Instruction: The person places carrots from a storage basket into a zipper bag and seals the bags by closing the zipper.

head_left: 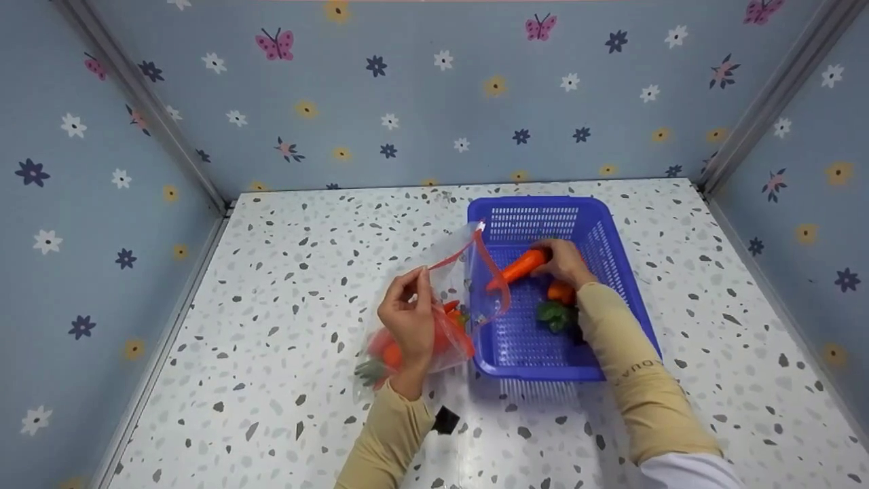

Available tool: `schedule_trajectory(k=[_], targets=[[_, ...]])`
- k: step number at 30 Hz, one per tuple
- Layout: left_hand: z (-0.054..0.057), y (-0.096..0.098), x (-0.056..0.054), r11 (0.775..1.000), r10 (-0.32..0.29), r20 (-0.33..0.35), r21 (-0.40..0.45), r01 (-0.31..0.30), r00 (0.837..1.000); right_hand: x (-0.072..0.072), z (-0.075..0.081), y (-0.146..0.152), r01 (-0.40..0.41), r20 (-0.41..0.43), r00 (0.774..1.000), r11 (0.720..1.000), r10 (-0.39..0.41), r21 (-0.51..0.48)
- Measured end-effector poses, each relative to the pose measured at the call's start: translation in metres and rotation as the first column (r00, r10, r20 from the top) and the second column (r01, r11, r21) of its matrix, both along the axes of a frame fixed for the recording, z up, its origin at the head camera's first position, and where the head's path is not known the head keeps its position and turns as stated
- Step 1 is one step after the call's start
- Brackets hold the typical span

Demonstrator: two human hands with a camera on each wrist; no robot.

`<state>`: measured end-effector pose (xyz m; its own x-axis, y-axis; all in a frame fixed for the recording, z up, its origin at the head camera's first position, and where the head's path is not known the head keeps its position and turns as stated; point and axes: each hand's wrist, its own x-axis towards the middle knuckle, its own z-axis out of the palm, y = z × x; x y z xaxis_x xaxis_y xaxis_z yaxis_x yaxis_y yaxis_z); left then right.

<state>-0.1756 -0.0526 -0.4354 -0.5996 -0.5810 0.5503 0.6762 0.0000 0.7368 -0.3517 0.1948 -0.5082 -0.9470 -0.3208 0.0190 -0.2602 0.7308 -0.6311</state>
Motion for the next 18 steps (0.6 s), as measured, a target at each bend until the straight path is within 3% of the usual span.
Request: schedule_trajectory(k=[4,9,18], targets=[[-0.001,0.000,0.000,1.000,-0.007,-0.005,-0.004,0.007,1.000,-0.001,0.006,0.002,-0.017,-0.008,1.000,1.000,0.017,-0.002],[-0.002,0.001,0.000,1.000,-0.006,-0.004,-0.002,0.006,1.000,0.001,0.017,0.002,-0.002,0.040,0.999,1.000,0.003,-0.018],[-0.013,0.002,-0.008,1.000,0.009,-0.049,-0.018,-0.010,0.999,0.011,0.041,0.003,0.040,0.052,0.998,0.998,-0.038,-0.045]])
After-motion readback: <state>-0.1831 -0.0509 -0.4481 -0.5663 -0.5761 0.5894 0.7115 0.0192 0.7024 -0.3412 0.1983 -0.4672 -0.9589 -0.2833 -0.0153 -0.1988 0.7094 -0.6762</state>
